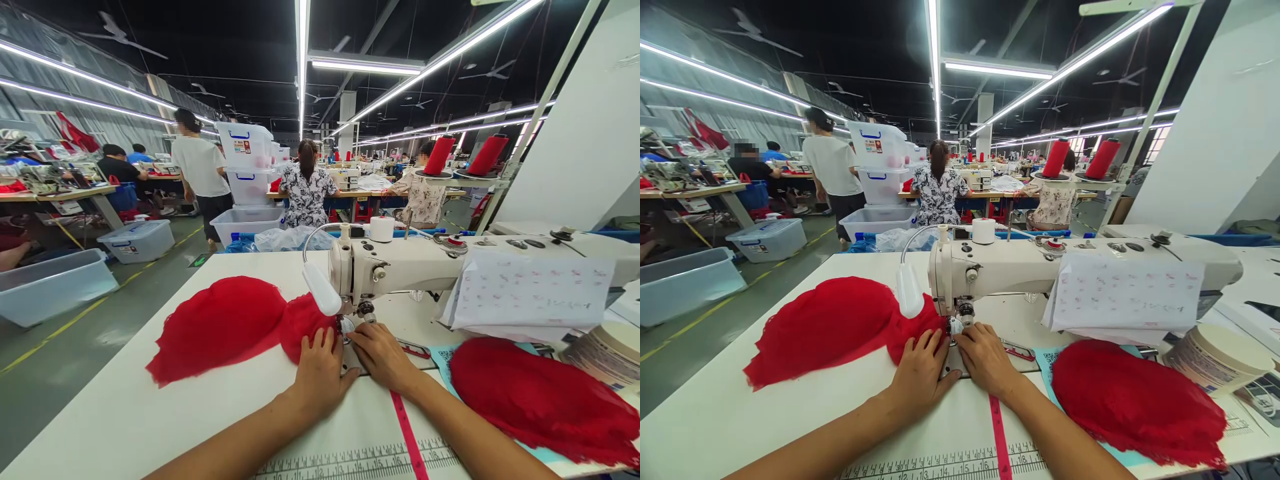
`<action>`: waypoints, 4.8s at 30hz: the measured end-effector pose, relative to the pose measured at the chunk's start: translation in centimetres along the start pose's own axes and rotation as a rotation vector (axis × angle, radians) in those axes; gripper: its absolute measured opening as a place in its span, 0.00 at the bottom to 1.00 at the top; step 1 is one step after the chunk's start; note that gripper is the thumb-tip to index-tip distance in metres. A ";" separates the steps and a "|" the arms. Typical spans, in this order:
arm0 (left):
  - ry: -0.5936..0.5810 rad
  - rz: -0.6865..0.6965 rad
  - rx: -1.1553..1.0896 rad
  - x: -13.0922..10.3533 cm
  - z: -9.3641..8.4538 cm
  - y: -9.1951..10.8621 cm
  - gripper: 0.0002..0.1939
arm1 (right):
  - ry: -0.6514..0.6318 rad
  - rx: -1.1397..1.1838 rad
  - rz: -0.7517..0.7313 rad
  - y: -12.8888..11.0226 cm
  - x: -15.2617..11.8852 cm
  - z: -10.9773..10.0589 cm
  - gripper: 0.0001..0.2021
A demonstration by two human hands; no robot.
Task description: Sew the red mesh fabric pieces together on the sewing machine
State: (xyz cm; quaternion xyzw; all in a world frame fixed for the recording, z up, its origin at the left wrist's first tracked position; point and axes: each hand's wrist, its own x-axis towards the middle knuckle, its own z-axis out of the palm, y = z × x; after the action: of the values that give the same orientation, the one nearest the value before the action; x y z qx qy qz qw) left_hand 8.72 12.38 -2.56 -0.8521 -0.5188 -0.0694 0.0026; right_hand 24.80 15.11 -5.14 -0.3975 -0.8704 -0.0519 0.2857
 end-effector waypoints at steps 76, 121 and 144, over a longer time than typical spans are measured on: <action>0.343 0.465 -0.170 -2.9 -1.4 -6.6 0.12 | -0.075 0.275 0.077 -1.7 -0.2 -0.8 0.12; 0.440 0.811 -0.126 -1.6 0.3 -5.7 0.12 | 0.033 0.134 -0.039 -1.9 -0.7 0.1 0.11; 0.439 0.752 0.056 0.7 1.6 -5.5 0.12 | 0.045 -0.026 -0.065 -1.0 -0.1 0.5 0.12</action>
State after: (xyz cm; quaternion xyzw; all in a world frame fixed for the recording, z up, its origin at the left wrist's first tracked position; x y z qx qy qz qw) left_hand 4.37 15.62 -4.41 -0.9464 -0.1614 -0.2289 0.1610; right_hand 23.91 14.56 -5.44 -0.3716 -0.8755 -0.0813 0.2980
